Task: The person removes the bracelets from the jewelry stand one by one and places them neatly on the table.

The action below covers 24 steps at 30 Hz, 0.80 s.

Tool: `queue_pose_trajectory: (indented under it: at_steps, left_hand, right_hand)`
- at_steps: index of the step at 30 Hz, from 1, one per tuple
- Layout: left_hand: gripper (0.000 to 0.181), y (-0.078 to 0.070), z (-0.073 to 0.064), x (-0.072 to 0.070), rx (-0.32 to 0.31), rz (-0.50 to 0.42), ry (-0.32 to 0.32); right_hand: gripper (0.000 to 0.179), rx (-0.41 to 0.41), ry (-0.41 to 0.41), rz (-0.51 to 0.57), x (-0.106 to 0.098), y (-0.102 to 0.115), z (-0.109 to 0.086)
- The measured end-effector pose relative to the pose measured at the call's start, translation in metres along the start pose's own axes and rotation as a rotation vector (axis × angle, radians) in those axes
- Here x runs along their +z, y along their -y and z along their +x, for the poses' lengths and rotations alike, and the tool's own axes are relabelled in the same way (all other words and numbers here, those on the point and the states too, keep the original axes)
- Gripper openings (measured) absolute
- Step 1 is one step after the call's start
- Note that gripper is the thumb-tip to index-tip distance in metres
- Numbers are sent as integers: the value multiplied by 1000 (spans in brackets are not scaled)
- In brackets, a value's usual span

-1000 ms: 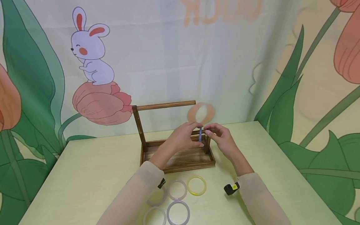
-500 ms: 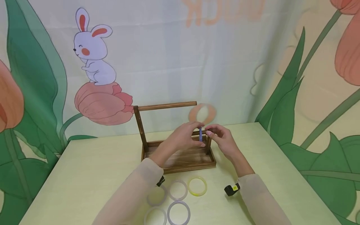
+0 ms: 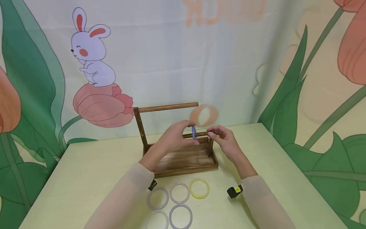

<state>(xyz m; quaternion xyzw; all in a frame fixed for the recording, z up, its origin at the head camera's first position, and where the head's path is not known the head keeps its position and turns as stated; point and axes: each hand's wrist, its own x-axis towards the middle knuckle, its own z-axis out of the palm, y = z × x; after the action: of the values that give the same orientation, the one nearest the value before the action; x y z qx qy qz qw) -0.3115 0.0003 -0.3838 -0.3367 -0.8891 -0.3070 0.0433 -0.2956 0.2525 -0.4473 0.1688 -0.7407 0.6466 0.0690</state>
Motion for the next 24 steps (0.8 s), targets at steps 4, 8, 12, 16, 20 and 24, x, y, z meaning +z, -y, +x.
queue_pose_trajectory:
  at_steps: [4,8,12,16,20,24]
  left_hand:
    - [79,13,-9,0,-8,-35,-33]
    - [75,23,-19,-3,-3,-49,-47]
    - [72,32,-27,-7,-9,-46,-62]
    - [72,39,-37,-12,-12,-33,-69]
    - [72,45,-47,-17,-13,-11,-77]
    - [71,49,-54,-20,-27,-9,-98]
  right_hand:
    - [28,11,5,-39,-2,-1,-1]
    - [30,24,9,-66,-4,0,-2]
    - [28,20,8,-47,-4,1,-1]
    - [28,29,17,-38,-3,6,-2]
    - [28,31,24,-43,0,19,-7]
    - [28,23,16,-30,2,26,-8]
